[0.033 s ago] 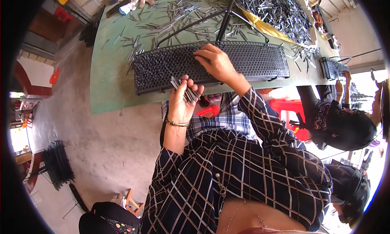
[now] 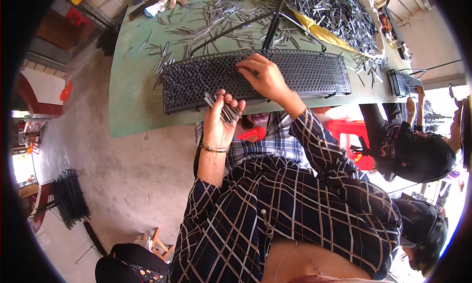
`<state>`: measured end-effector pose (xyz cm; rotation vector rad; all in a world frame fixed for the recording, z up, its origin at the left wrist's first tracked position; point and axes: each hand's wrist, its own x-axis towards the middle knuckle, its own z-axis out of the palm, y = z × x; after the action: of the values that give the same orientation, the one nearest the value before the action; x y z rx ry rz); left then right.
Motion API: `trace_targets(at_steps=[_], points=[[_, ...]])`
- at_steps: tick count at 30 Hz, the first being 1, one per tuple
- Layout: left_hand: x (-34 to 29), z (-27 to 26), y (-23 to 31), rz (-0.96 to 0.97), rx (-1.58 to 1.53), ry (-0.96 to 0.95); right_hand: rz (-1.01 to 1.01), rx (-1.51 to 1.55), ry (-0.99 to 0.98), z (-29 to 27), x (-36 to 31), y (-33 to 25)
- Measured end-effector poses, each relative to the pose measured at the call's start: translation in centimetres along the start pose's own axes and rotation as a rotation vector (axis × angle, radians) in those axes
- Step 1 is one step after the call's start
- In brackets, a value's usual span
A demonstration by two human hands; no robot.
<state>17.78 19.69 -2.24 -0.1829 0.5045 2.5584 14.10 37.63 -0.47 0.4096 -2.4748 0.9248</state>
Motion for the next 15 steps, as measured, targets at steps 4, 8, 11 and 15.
trace_targets(at_steps=[4, 8, 11, 15], points=[[1.0, 0.3, 0.4, 0.110, -0.158, -0.073, 0.146, 0.566, -0.233, -2.4, -2.3, -2.8], [1.3, 1.0, 0.1, 0.110, -0.178, -0.094, 0.280, 0.645, -0.120, -1.7, -4.1, -4.7], [1.2, 1.1, -0.4, 0.090, -0.160, -0.112, 0.232, 0.637, 0.045, -1.3, -4.3, -4.7], [0.9, 1.3, -0.5, 0.059, -0.173, -0.019, -0.003, 0.545, 0.114, -1.3, -4.3, -3.8]])
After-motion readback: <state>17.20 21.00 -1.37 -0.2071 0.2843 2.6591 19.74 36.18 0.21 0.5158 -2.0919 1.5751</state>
